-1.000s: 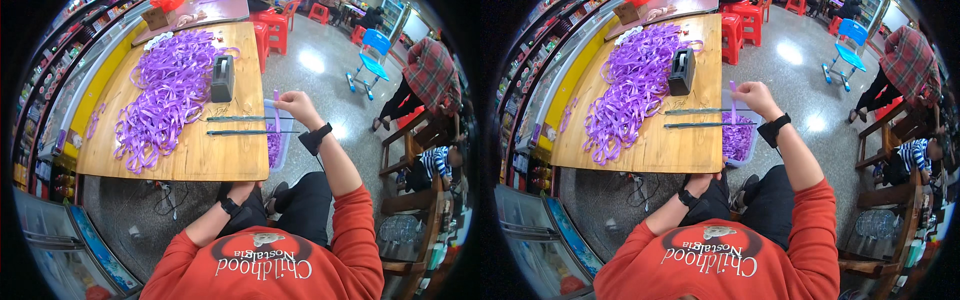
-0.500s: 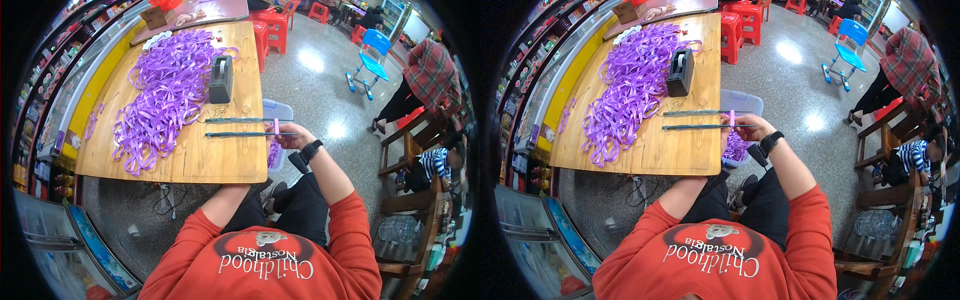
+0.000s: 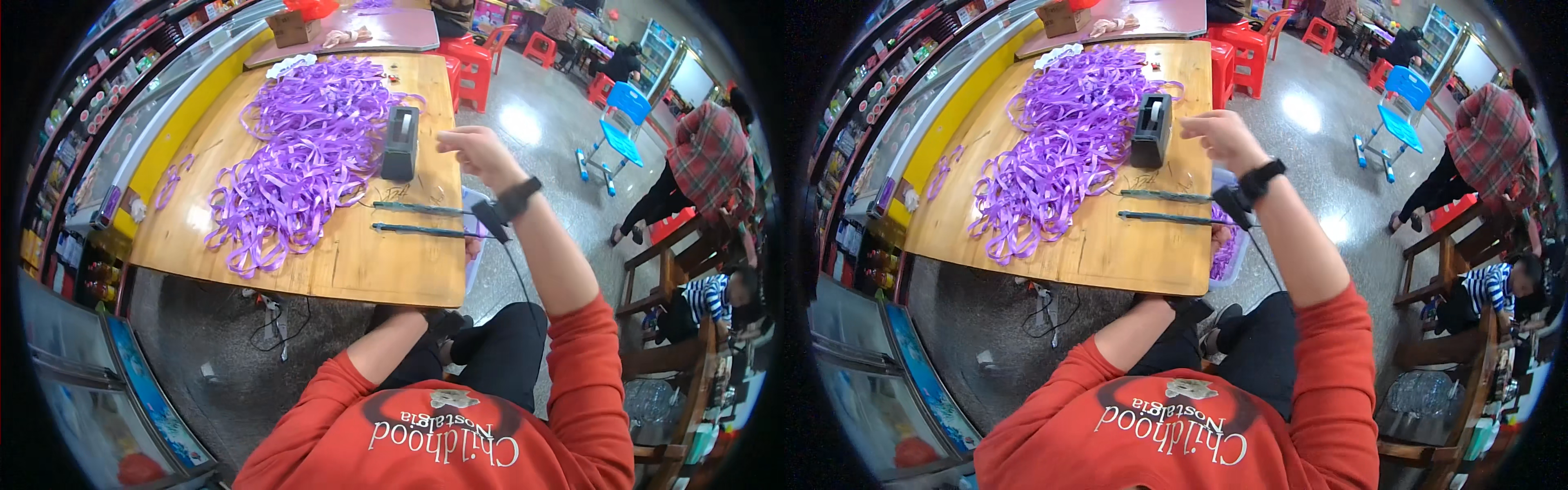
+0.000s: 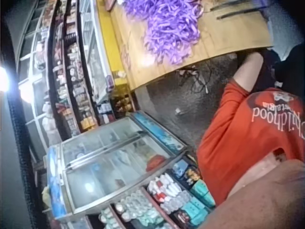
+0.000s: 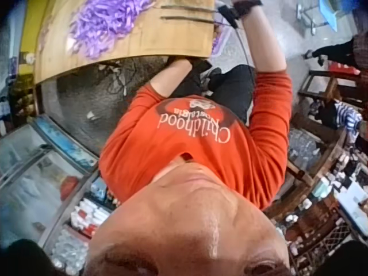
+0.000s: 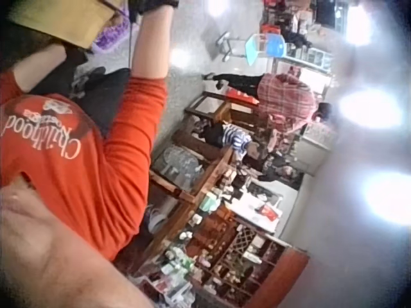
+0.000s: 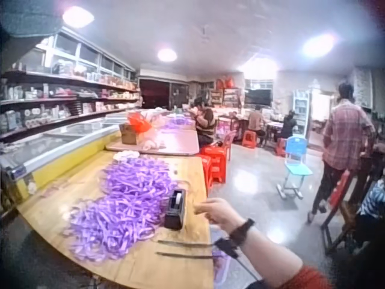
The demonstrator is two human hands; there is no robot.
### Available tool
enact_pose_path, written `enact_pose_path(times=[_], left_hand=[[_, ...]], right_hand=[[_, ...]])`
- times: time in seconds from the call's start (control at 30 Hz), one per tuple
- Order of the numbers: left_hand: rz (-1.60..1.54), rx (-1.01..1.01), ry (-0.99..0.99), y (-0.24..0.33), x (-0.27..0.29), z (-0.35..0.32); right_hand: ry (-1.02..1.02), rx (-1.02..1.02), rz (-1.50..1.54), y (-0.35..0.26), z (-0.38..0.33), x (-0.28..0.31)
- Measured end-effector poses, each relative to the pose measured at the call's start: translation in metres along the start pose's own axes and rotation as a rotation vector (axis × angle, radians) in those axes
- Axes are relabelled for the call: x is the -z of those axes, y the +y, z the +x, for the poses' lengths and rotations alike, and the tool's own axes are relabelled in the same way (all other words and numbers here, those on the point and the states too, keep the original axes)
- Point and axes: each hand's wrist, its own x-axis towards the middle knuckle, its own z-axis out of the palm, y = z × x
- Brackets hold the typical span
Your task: Sort and organize purple ribbons from a large pile into a plastic container at a workshop table.
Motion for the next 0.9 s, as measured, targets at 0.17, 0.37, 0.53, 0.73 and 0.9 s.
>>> enact_pose_path(times=[0.17, 0.37, 0.53, 0.73, 0.9], left_hand=[[-0.016, -0.015, 0.0, -0.003, -0.006, 0.002], [-0.043, -0.028, 0.019, 0.012, -0.007, -0.008], [-0.063, -0.029, 0.034, 0.011, -0.012, -0.005], [-0.079, -0.039, 0.06, 0.016, -0.013, -0.009], [-0.089, -0.042, 0.085, 0.009, -0.017, -0.006]], right_hand=[[0.082, -0.237, 0.069, 0.001, 0.031, -0.047], [0.111, -0.306, 0.135, 0.0, 0.039, -0.063], [0.16, -0.297, 0.186, 0.005, 0.043, -0.066], [0.238, -0.164, 0.14, -0.01, 0.027, -0.077], [0.152, -0.163, 0.125, -0.01, -0.01, -0.089]])
